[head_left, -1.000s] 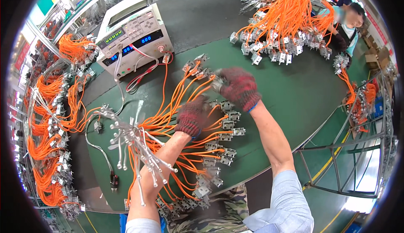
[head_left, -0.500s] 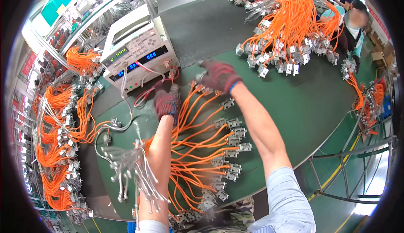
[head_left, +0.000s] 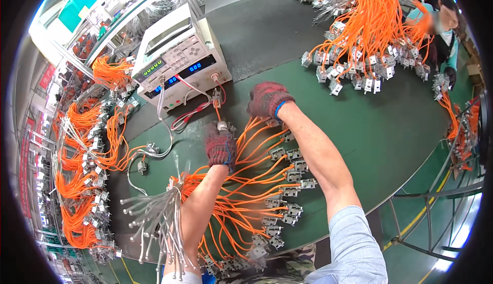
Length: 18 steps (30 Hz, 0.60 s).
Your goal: The worker is assembling and organizing wire harness components at a factory workbench, grouping and checking orange wires.
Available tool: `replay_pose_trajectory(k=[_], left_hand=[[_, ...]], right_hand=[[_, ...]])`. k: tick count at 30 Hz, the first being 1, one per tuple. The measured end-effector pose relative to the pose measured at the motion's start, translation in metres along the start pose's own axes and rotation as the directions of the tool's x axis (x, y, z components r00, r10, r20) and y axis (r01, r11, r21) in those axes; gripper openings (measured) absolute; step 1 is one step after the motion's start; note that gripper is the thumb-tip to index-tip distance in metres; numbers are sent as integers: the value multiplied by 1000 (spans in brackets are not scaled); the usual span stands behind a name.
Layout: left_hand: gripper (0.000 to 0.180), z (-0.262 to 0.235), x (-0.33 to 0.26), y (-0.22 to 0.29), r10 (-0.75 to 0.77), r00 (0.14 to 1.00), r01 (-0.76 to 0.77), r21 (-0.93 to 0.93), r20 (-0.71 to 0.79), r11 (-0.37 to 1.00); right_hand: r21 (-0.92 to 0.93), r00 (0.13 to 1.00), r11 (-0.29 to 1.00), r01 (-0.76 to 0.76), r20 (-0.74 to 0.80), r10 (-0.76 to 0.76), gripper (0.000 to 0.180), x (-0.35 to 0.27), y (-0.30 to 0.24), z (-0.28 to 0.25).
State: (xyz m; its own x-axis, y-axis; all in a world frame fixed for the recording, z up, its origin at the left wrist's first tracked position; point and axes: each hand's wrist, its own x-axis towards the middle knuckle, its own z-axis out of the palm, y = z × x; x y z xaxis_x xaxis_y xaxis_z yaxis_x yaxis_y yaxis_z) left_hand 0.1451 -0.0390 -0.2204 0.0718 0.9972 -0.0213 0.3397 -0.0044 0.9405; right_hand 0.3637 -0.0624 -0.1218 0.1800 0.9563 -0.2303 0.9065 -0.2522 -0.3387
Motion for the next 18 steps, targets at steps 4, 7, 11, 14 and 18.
replay_pose_trajectory(k=[4, 7, 11, 14, 18], left_hand=[[27, -6, -38, 35, 124, 979, -149, 152, 164, 977], [26, 8, -54, 24, 277, 895, -360, 198, 351, 912], [25, 12, -47, 35, 155, 897, -257, 203, 413, 945], [28, 5, -44, 39, 167, 893, -269, 197, 417, 943], [27, 11, -46, 30, 211, 904, -294, 183, 371, 938]], right_hand=[[-201, 1000, 979, 28, 4, -28, 34, -36, 1, 2], [-161, 998, 987, -12, 62, 22, 32, -60, 13, -5], [-104, 997, 992, -68, 19, 71, 40, -56, 24, -3], [135, 983, 989, 59, -180, -34, 50, -63, 36, 11], [528, 971, 843, 102, -236, 30, 54, -77, 72, 19]])
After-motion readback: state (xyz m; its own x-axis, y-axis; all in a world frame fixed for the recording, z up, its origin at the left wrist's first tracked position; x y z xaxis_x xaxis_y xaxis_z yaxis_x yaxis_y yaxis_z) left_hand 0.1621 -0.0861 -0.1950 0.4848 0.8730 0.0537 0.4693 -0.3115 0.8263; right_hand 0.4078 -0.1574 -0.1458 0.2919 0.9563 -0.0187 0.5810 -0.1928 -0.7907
